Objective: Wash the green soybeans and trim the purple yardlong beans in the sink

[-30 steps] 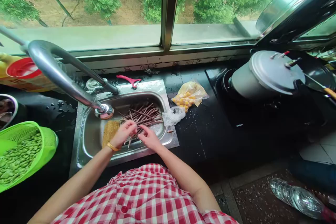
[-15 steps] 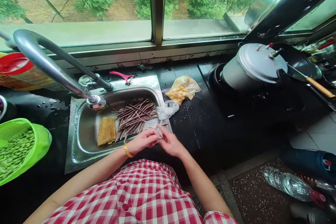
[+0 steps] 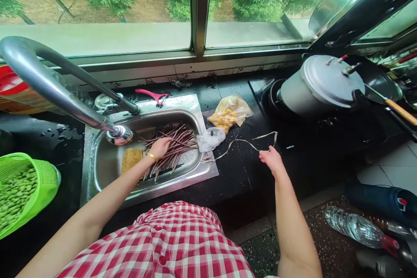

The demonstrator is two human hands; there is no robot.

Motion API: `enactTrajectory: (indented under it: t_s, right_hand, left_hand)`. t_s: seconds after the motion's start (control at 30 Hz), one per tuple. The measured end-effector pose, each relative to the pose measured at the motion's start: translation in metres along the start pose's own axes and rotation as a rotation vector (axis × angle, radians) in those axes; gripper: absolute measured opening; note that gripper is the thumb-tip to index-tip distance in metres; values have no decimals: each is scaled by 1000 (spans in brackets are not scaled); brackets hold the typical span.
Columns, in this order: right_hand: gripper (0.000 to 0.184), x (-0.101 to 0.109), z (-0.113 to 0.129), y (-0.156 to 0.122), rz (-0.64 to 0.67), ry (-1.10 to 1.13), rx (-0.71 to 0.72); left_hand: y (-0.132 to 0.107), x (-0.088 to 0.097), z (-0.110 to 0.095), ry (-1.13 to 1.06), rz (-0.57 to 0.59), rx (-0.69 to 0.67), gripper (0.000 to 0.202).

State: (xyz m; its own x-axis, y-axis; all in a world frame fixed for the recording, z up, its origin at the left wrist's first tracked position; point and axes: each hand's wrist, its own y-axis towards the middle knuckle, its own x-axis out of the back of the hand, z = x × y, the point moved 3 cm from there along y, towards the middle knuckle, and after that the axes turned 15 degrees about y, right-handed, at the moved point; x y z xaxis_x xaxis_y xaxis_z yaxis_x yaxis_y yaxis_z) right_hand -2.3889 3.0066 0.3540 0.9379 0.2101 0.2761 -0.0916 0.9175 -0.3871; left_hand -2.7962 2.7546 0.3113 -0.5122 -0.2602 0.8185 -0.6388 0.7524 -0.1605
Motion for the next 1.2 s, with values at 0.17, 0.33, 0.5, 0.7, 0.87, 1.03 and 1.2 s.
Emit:
enactTrajectory:
  t_s: [0.17,0.33,0.5,0.7,0.87,1.03,1.2]
  right_hand:
    - [51,-19,8,-21,-1,-814,109]
    - [43,-45,23,-61,16,-678,261]
    - [38,-73,24,-87,50,-401,424]
    - [31,-125,27,-118,266,-9,474]
    - [27,-180,28,-145,590,316,180]
    - [26,-203,20,-165,722,501,18]
    - [28,-174,-2,-145,545,512,-13]
  left_hand:
    - [43,-21,10,599,116,70,31]
    - [39,-34,18,664,210,152,28]
    - [19,4,21,274,38,105,32]
    - [-9,52,-34,-904,45,298,27]
    - [-49,40,-87,-1196,290,418,15]
    - [-79,1,-118,-1102,364,351,22]
    - [-76,-24,-106,-754,285,197,39]
